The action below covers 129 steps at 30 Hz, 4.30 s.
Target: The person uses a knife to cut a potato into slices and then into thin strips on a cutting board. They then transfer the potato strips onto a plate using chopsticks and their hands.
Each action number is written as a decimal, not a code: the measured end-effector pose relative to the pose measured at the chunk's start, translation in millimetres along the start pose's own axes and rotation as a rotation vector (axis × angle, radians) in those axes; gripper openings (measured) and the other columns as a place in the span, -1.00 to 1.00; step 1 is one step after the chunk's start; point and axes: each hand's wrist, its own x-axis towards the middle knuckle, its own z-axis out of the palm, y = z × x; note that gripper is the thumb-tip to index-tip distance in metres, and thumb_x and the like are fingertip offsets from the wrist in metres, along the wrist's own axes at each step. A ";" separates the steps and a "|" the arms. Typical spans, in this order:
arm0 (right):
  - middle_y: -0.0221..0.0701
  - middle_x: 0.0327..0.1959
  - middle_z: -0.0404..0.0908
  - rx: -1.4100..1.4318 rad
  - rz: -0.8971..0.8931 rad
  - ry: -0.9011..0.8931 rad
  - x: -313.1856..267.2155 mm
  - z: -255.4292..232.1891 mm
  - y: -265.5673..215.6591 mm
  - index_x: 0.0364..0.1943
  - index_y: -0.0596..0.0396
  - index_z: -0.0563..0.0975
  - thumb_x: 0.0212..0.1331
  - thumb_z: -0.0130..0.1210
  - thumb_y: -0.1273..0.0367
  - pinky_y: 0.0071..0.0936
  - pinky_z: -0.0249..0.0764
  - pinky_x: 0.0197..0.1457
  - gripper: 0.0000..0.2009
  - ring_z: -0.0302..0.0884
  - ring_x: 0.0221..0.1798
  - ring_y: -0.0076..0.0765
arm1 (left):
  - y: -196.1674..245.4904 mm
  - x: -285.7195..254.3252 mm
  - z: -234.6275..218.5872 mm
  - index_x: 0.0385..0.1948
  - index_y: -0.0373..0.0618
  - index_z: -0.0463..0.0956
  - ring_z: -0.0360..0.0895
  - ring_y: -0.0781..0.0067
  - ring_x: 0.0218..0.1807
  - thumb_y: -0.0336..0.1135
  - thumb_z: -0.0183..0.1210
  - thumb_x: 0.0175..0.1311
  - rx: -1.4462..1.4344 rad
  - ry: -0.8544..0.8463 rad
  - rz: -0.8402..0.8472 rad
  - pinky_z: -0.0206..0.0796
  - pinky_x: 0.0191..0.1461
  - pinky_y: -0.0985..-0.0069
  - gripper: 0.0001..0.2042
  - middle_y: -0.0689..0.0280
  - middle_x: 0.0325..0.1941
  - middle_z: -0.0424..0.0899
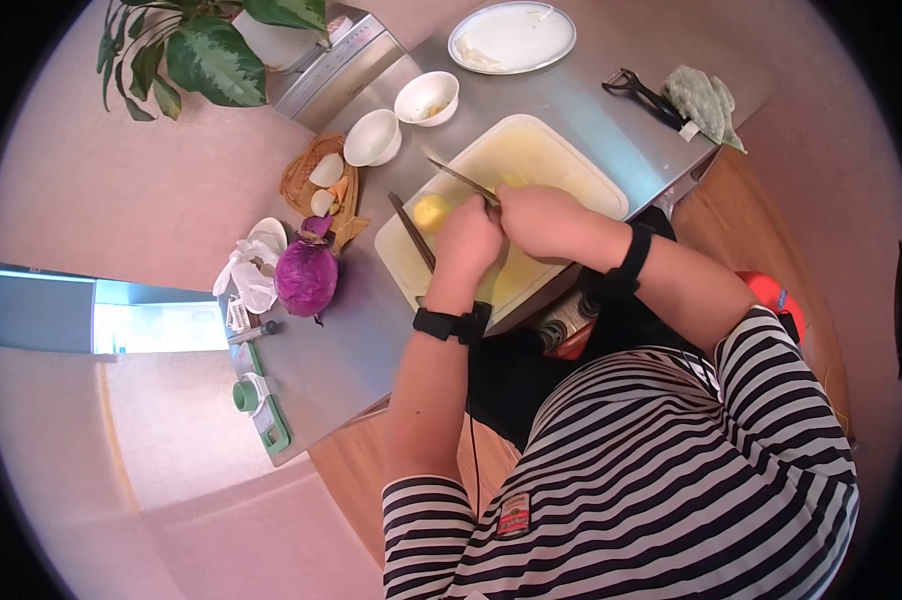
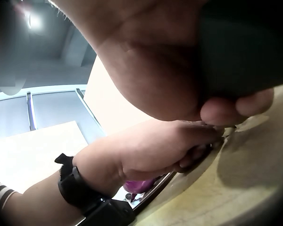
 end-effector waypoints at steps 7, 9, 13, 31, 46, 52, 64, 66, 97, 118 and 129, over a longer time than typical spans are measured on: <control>0.01 -0.33 0.66 -0.002 0.039 0.002 -18.0 -5.8 5.0 -0.07 0.26 0.44 0.27 -0.09 0.36 0.02 0.52 -0.15 -0.74 0.64 -0.22 0.18 | -3.2 -1.6 1.0 -0.30 -0.21 0.54 0.59 -0.17 -0.17 -0.21 -0.01 0.32 -0.036 -0.004 0.023 0.41 -0.05 0.02 -0.75 -0.08 -0.30 0.66; 0.01 -0.35 0.66 -0.031 0.005 0.008 -19.6 -5.2 5.6 -0.06 0.27 0.43 0.27 -0.09 0.36 0.04 0.52 -0.17 -0.73 0.64 -0.23 0.19 | -3.1 -0.2 1.0 -0.29 -0.21 0.55 0.60 -0.16 -0.17 -0.22 0.00 0.31 -0.049 0.008 0.018 0.41 -0.05 0.03 -0.76 -0.07 -0.29 0.67; 0.00 -0.36 0.66 -0.025 0.011 0.006 -20.3 -3.2 4.2 -0.06 0.27 0.42 0.26 -0.10 0.37 0.04 0.52 -0.18 -0.74 0.64 -0.24 0.19 | -2.2 -0.8 0.6 -0.27 -0.20 0.55 0.60 -0.16 -0.17 -0.23 0.00 0.30 -0.049 -0.004 0.017 0.42 -0.05 0.03 -0.76 -0.07 -0.29 0.67; -0.01 -0.32 0.66 -0.014 -0.034 0.016 1.4 1.2 8.9 -0.08 0.23 0.45 0.25 -0.07 0.37 0.00 0.51 -0.15 -0.75 0.63 -0.21 0.19 | -5.9 0.1 2.8 -0.29 -0.23 0.53 0.59 -0.18 -0.16 -0.19 0.00 0.33 -0.040 0.054 0.060 0.40 -0.05 0.02 -0.73 -0.08 -0.28 0.66; 0.03 -0.36 0.66 -0.026 0.031 -0.027 -23.0 -11.5 1.8 -0.09 0.28 0.44 0.27 -0.09 0.36 0.04 0.52 -0.15 -0.74 0.65 -0.23 0.19 | 0.4 -3.0 -1.5 -0.31 -0.22 0.55 0.60 -0.14 -0.15 -0.23 0.01 0.32 -0.028 0.000 0.020 0.42 -0.05 0.05 -0.76 -0.04 -0.25 0.68; 0.02 -0.38 0.66 -0.038 0.001 -0.012 -20.4 -6.0 6.6 -0.09 0.28 0.43 0.27 -0.10 0.37 0.05 0.52 -0.19 -0.75 0.64 -0.27 0.20 | -1.5 -1.7 -0.8 -0.24 -0.21 0.55 0.59 -0.14 -0.10 -0.18 0.02 0.34 -0.028 -0.020 0.015 0.41 0.00 0.10 -0.73 -0.05 -0.20 0.67; 0.00 -0.39 0.66 -0.003 -0.012 -0.013 -21.4 -6.7 2.1 -0.10 0.27 0.42 0.24 -0.11 0.41 0.04 0.51 -0.20 -0.76 0.63 -0.27 0.20 | 2.9 -4.7 -4.4 -0.29 -0.23 0.55 0.59 -0.12 -0.14 -0.26 -0.01 0.28 -0.036 -0.012 0.026 0.42 -0.03 0.07 -0.76 -0.04 -0.25 0.67; -0.01 -0.39 0.66 -0.023 0.003 -0.033 -20.4 -5.4 2.5 -0.10 0.27 0.42 0.24 -0.12 0.41 0.04 0.50 -0.21 -0.77 0.63 -0.28 0.19 | 3.1 -4.0 -3.6 -0.29 -0.23 0.55 0.59 -0.13 -0.14 -0.25 -0.02 0.29 -0.027 -0.011 0.012 0.42 -0.04 0.06 -0.76 -0.05 -0.25 0.66; 0.07 0.18 0.51 0.507 -0.117 0.104 -39.7 6.6 29.6 0.31 0.26 0.35 0.40 -0.19 0.34 -0.31 0.35 0.32 -0.54 0.49 0.24 0.03 | 3.9 -19.0 -16.2 -0.30 -0.23 0.53 0.61 -0.13 -0.15 -0.19 -0.05 0.37 0.157 -0.003 0.004 0.42 -0.05 0.03 -0.71 -0.03 -0.26 0.66; 0.07 0.17 0.50 0.567 -0.085 0.032 -35.9 11.3 18.3 0.32 0.24 0.34 0.43 -0.21 0.35 -0.28 0.34 0.34 -0.56 0.47 0.25 0.07 | 2.5 -9.6 -18.2 -0.16 -0.25 0.57 0.58 -0.17 -0.04 -0.15 -0.07 0.37 0.071 -0.128 -0.099 0.40 0.06 0.09 -0.65 -0.09 -0.14 0.66; 0.15 -0.05 0.58 0.507 -0.129 0.093 -21.3 24.1 20.6 0.30 0.30 0.34 0.42 -0.25 0.32 -0.15 0.45 0.11 -0.54 0.56 0.01 0.16 | -5.8 -5.9 -15.3 -0.22 -0.20 0.55 0.60 -0.13 -0.11 -0.15 -0.12 0.40 0.109 -0.137 0.001 0.41 0.00 0.04 -0.67 -0.04 -0.20 0.67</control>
